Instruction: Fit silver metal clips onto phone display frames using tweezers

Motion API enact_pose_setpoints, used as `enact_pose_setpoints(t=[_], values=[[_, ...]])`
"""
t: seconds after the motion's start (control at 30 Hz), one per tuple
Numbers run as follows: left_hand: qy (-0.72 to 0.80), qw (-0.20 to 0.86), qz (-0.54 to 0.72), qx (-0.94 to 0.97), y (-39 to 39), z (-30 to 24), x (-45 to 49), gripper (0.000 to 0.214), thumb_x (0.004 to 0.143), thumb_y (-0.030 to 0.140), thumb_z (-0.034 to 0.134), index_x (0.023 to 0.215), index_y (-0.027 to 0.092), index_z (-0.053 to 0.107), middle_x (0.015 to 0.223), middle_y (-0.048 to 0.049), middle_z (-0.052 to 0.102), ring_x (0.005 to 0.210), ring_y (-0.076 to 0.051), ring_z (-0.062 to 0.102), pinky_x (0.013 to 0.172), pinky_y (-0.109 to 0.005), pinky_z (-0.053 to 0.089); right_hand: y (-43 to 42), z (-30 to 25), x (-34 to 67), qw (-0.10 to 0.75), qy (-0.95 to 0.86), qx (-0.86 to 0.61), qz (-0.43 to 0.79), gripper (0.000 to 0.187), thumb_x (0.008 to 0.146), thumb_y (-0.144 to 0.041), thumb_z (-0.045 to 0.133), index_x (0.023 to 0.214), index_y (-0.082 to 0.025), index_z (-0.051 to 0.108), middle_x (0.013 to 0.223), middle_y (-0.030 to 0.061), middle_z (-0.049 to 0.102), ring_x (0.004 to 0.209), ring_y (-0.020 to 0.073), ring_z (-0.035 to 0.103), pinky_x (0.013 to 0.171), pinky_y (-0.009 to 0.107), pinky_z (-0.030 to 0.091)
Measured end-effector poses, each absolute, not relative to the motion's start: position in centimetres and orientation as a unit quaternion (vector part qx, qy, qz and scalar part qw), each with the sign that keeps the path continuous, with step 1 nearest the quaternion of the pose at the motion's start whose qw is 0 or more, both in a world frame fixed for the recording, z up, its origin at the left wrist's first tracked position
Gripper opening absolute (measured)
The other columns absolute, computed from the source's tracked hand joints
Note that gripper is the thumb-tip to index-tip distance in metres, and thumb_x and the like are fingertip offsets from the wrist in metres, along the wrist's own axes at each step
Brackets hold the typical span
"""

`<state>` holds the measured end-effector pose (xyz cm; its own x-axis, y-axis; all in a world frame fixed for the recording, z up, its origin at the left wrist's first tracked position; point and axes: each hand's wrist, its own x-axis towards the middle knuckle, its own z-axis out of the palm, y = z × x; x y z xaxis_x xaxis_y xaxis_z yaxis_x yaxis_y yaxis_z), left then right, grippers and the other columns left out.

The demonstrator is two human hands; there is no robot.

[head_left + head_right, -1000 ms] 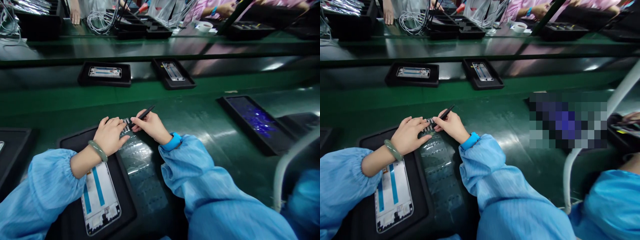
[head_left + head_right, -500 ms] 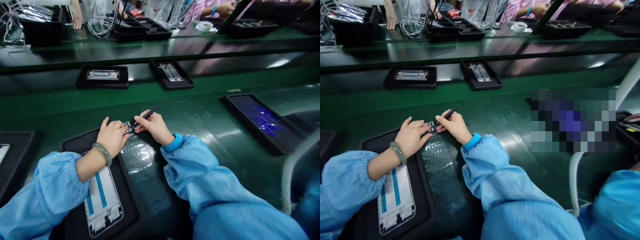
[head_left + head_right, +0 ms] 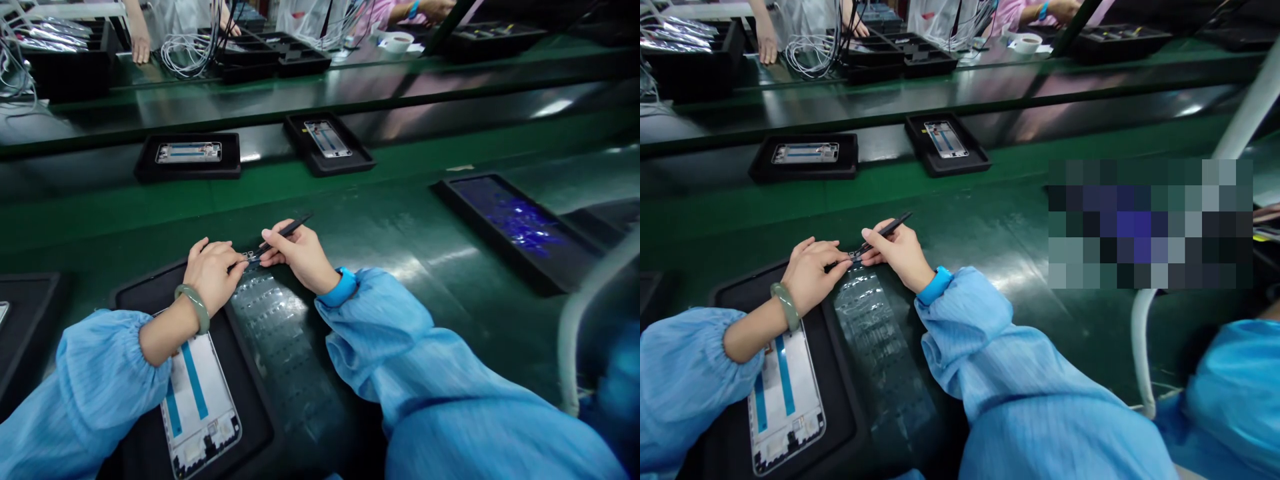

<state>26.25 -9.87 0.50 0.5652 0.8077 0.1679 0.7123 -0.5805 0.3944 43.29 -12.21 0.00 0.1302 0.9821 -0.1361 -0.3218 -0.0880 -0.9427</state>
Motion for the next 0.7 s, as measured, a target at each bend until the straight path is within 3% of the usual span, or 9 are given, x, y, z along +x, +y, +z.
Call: enact_pose_setpoints(t=[0.43,0.7], values=[[0.435,0.159,0.184,0.867,-9.80,0.10,26.23,0.010,0.082,0.020,0.054,0.078,0.024,0.063,0.086,0.0010,0.066,0.094,-0.018,0.060,0.102,-0.044,0.028,-11.95,-0.06,43.30,0.557,-0.348,-0.487,0.576,0.029,0.069,-0.033,0.075,0.078,-0.015,0.054,0.061,-0.0012,0.065,0.049,0.0117,0.064,0.048,0.020,0.057],[0.431,0.146,0.184,0.871,-10.04,0.20,26.29,0.013,0.083,0.018,0.050,0.077,0.023,0.061,0.087,-0.0006,0.063,0.096,-0.018,0.058,0.102,-0.043,0.029,-11.90,0.31,43.06,0.560,-0.349,-0.485,0.574,0.028,0.067,-0.030,0.075,0.081,-0.014,0.057,0.065,0.0002,0.066,0.051,0.0100,0.064,0.049,0.018,0.057]])
